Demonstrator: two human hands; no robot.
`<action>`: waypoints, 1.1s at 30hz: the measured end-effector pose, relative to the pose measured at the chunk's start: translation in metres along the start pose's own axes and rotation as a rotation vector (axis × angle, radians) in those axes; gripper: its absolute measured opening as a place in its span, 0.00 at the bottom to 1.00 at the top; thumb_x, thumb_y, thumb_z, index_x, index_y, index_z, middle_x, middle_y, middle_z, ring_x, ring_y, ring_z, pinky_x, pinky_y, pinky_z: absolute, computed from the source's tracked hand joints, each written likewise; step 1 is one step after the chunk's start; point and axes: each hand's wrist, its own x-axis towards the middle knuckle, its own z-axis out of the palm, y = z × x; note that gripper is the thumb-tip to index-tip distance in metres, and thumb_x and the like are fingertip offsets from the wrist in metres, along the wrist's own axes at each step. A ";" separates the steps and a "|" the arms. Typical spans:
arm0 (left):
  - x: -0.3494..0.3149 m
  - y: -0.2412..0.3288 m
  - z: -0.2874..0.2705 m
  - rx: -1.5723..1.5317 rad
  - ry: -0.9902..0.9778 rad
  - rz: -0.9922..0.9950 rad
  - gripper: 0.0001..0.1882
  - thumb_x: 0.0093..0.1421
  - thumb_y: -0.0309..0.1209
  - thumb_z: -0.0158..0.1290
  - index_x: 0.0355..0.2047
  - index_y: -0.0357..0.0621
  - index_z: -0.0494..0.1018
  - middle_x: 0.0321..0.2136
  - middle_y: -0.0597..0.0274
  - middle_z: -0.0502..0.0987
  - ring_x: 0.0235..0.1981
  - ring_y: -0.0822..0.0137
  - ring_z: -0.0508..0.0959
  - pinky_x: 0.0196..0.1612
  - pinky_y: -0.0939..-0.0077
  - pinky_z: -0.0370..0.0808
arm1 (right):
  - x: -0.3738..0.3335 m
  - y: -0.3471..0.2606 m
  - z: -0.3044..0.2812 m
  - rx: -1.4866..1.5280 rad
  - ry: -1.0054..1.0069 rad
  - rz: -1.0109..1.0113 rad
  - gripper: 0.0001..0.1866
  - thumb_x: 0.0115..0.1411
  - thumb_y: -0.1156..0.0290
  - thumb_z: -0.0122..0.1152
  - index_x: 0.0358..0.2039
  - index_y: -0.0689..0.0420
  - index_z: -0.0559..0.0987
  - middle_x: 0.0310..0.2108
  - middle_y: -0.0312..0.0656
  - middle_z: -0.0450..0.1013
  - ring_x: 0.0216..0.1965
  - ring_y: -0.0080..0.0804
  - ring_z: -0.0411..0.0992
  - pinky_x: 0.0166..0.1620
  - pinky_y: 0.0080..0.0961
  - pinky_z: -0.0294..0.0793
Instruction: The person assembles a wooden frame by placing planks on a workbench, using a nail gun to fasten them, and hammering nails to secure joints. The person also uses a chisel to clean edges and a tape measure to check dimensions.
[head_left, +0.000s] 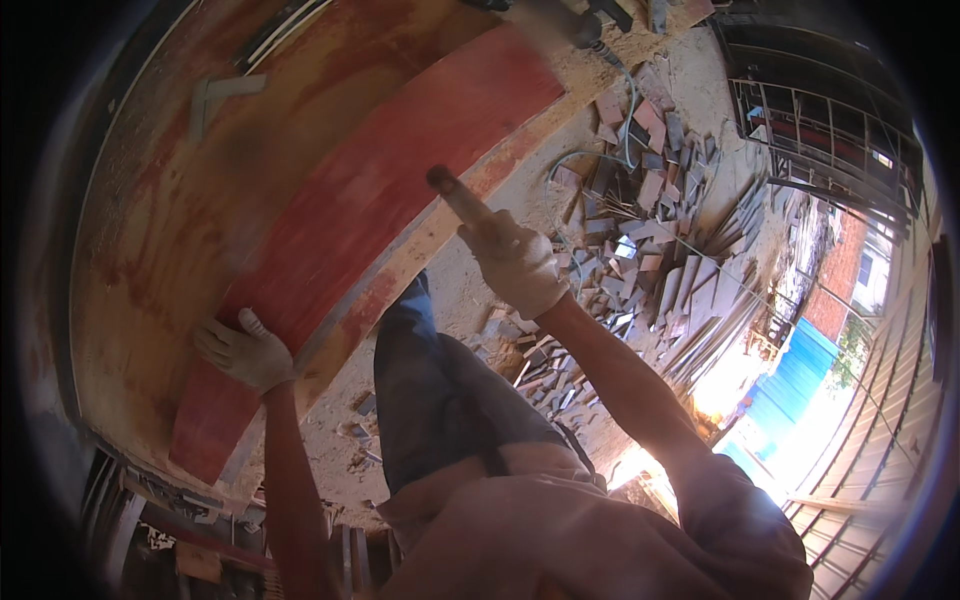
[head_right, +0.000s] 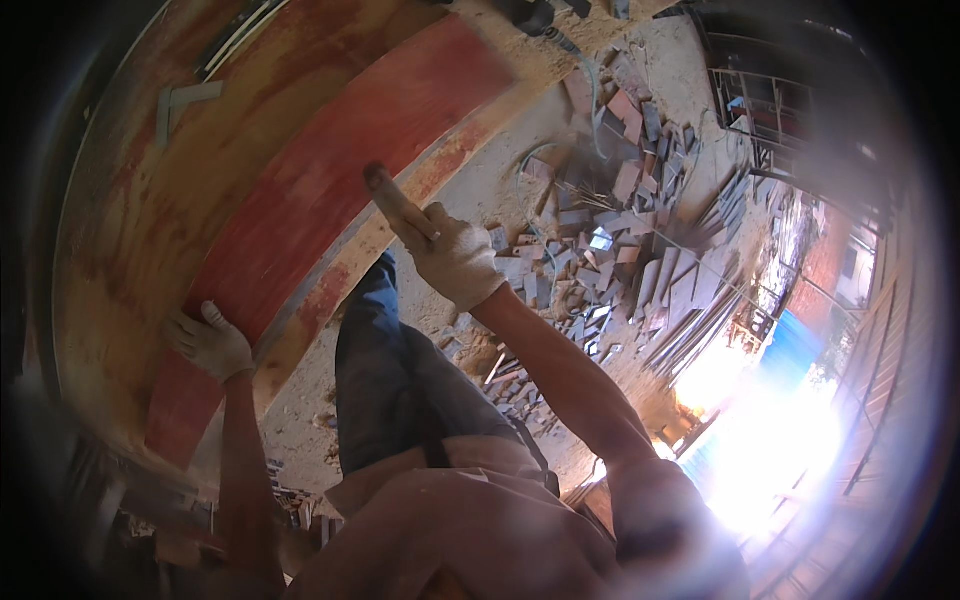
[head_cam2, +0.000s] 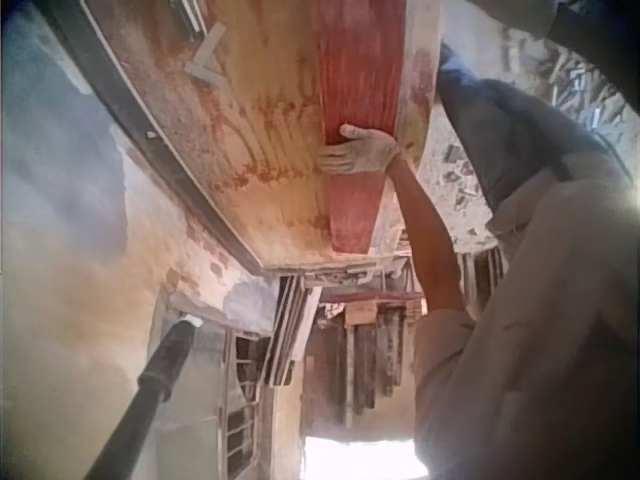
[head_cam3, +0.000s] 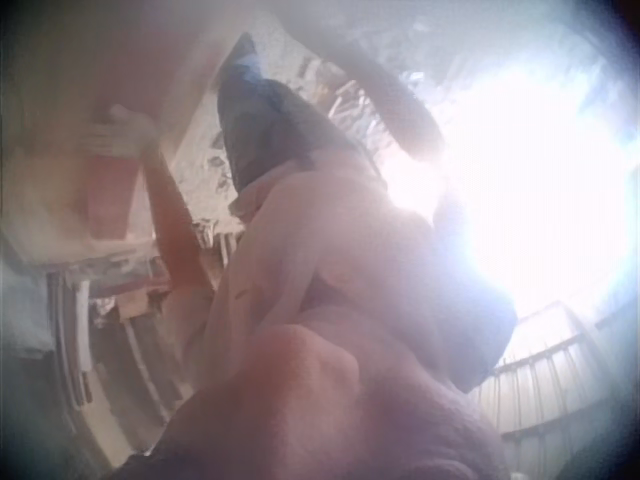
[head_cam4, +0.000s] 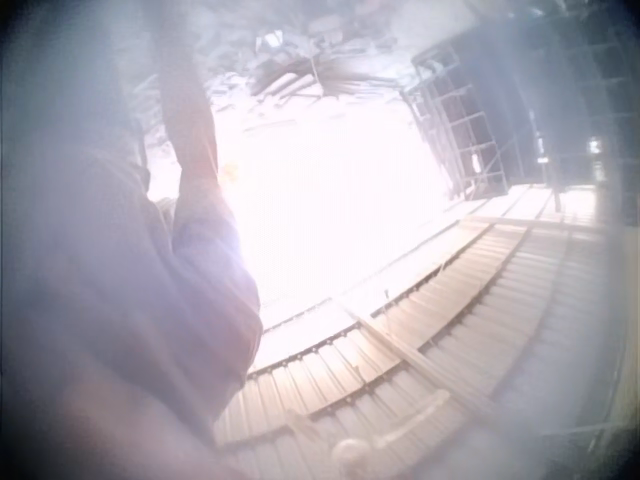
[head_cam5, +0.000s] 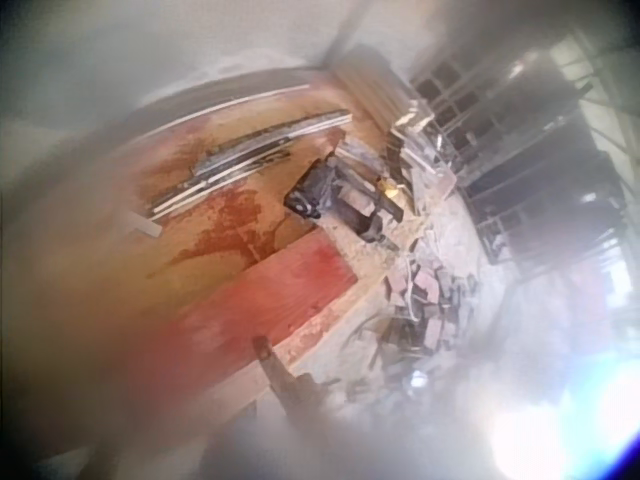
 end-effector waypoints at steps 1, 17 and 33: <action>-0.001 0.017 0.009 0.045 0.017 0.002 0.45 0.72 0.64 0.33 0.68 0.32 0.59 0.66 0.32 0.60 0.68 0.31 0.59 0.68 0.35 0.59 | 0.002 -0.003 -0.012 0.019 0.048 -0.040 0.17 0.70 0.52 0.54 0.41 0.54 0.78 0.32 0.57 0.76 0.33 0.60 0.78 0.32 0.53 0.76; 0.017 0.138 0.019 -0.002 0.029 -0.051 0.47 0.70 0.66 0.35 0.68 0.32 0.59 0.66 0.32 0.59 0.67 0.30 0.60 0.67 0.30 0.59 | 0.041 0.056 -0.049 0.022 0.018 -0.174 0.29 0.72 0.70 0.49 0.72 0.48 0.62 0.66 0.50 0.67 0.39 0.41 0.81 0.43 0.38 0.82; 0.016 0.138 0.007 0.008 -0.085 -0.142 0.41 0.71 0.59 0.43 0.70 0.37 0.57 0.69 0.40 0.58 0.71 0.38 0.56 0.72 0.37 0.53 | 0.060 0.075 -0.079 -0.166 -0.381 -0.285 0.20 0.65 0.55 0.60 0.38 0.62 0.73 0.25 0.54 0.77 0.27 0.53 0.80 0.31 0.48 0.77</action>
